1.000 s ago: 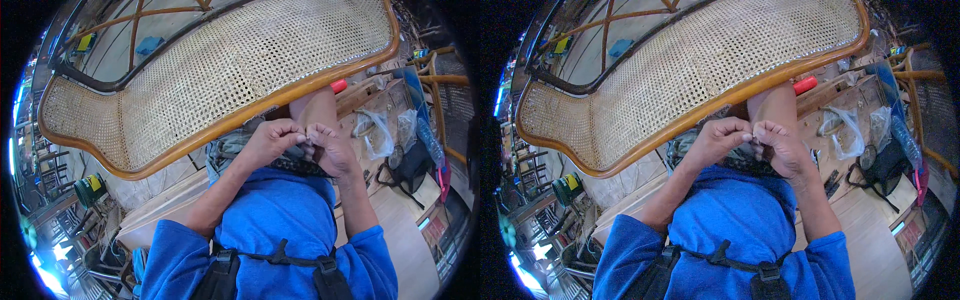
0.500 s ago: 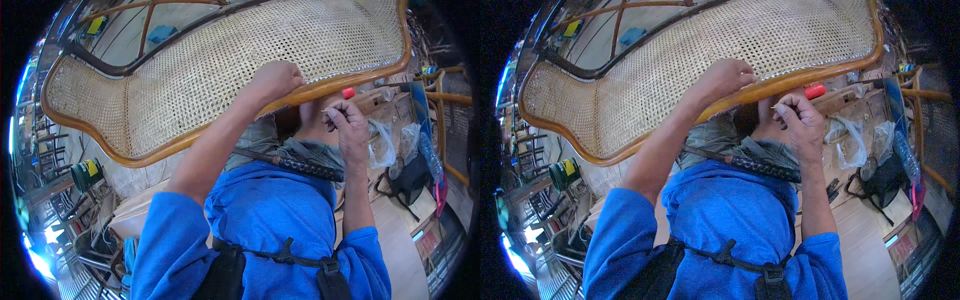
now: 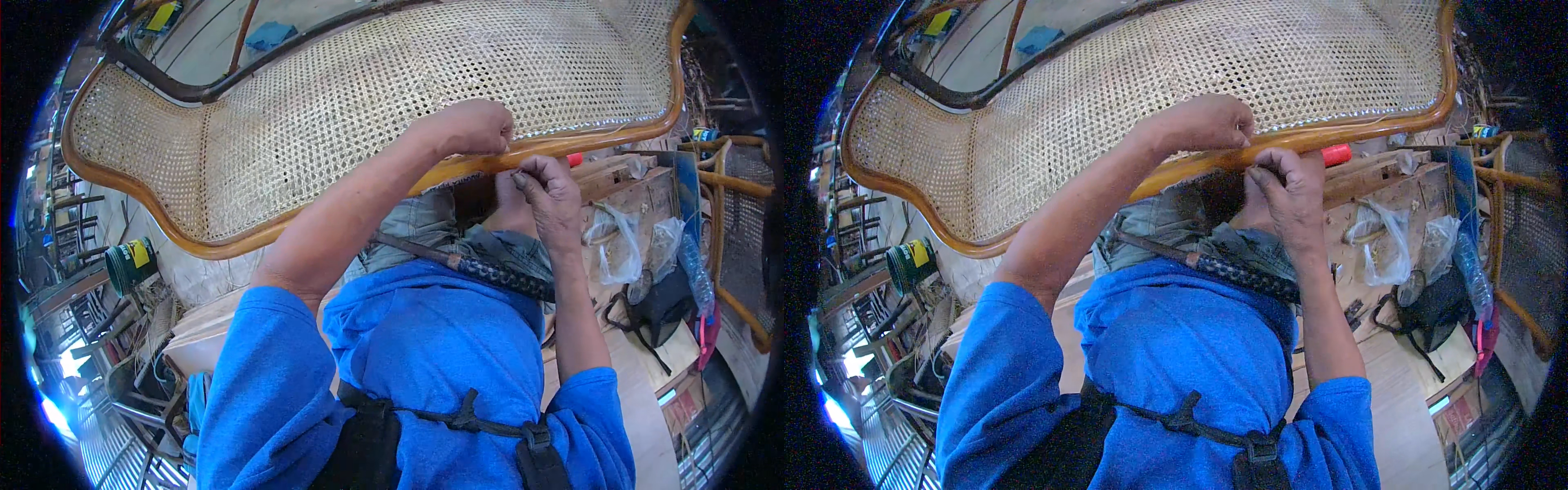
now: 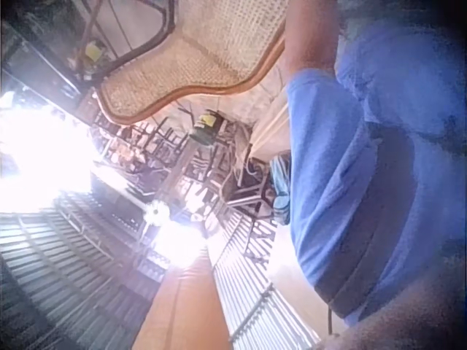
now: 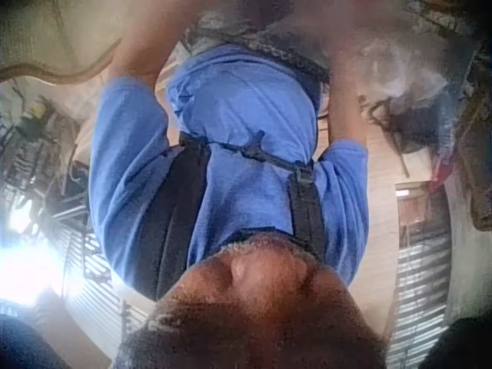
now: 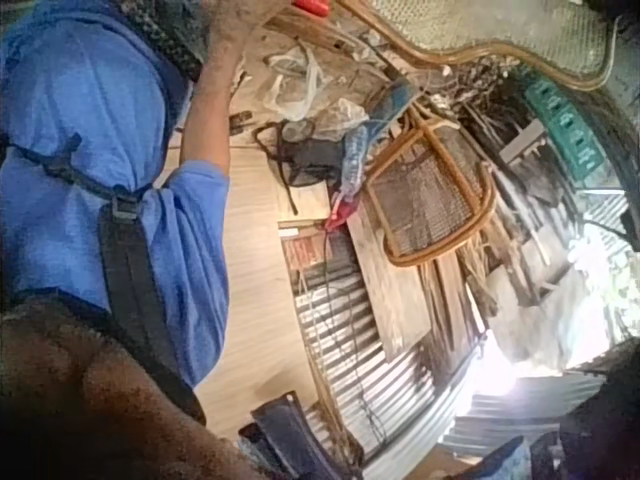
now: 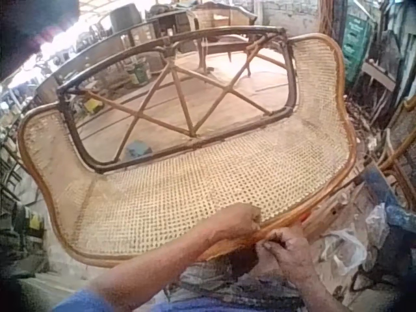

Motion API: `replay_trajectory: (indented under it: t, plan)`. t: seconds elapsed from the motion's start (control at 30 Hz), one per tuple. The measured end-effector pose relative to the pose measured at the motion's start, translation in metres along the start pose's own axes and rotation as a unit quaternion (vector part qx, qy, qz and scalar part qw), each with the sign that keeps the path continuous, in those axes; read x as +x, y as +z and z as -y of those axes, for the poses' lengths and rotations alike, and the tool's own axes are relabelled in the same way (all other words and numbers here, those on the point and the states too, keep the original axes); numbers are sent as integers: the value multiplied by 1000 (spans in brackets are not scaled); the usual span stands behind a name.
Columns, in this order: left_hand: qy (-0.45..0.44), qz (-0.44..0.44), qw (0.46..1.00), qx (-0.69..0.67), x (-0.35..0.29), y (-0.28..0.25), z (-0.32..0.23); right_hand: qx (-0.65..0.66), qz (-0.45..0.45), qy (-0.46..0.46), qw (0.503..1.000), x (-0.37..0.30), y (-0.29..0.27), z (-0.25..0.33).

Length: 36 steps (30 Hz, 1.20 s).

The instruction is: The person applies glue from a red bottle along the edge of a rattan chair seat. They then insert small wooden pegs into the glued area to secure the rattan weave to the frame.

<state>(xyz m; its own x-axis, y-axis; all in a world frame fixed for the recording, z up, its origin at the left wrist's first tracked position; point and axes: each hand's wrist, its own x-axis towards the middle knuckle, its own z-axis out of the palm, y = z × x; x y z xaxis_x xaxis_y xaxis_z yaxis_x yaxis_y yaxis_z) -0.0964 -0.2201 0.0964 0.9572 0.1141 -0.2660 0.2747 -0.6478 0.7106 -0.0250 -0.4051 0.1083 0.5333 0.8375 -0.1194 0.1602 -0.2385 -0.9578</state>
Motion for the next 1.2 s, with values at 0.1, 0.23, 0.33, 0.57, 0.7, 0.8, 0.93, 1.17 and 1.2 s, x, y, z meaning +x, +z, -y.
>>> replay_trajectory:
  t: [0.1, 0.23, 0.33, 0.57, 0.7, 0.8, 0.93, 1.17, 1.2]
  plan:
    - [-7, 47, 999, -7, 6, -5, 3, -52, 13, -21, 998, 11, 4, -3]
    - [-9, 23, 1000, -3, 10, -3, 10, -125, 10, -57, 990, 17, 12, 4]
    - [-5, -24, 1000, -15, 8, -1, 17, -164, 0, -84, 983, 19, 20, 12]
    - [9, -24, 996, -89, 12, -1, 34, -213, 11, -92, 973, 31, 33, 14]
    - [-12, 10, 997, -72, 22, -5, 37, -314, 18, -83, 946, 27, 33, 34]
    - [-19, 39, 996, -81, 27, -7, 39, -238, 10, -158, 958, 37, 37, 10]
    - [-44, 74, 993, -83, 27, -15, 32, -380, -19, -180, 907, 33, 34, 17]
    - [-79, 111, 990, -27, 44, -16, 25, -279, -67, -165, 944, 30, 40, 3]
    - [-84, 132, 987, -47, 45, -18, 23, -291, -62, -170, 940, 30, 41, 9]
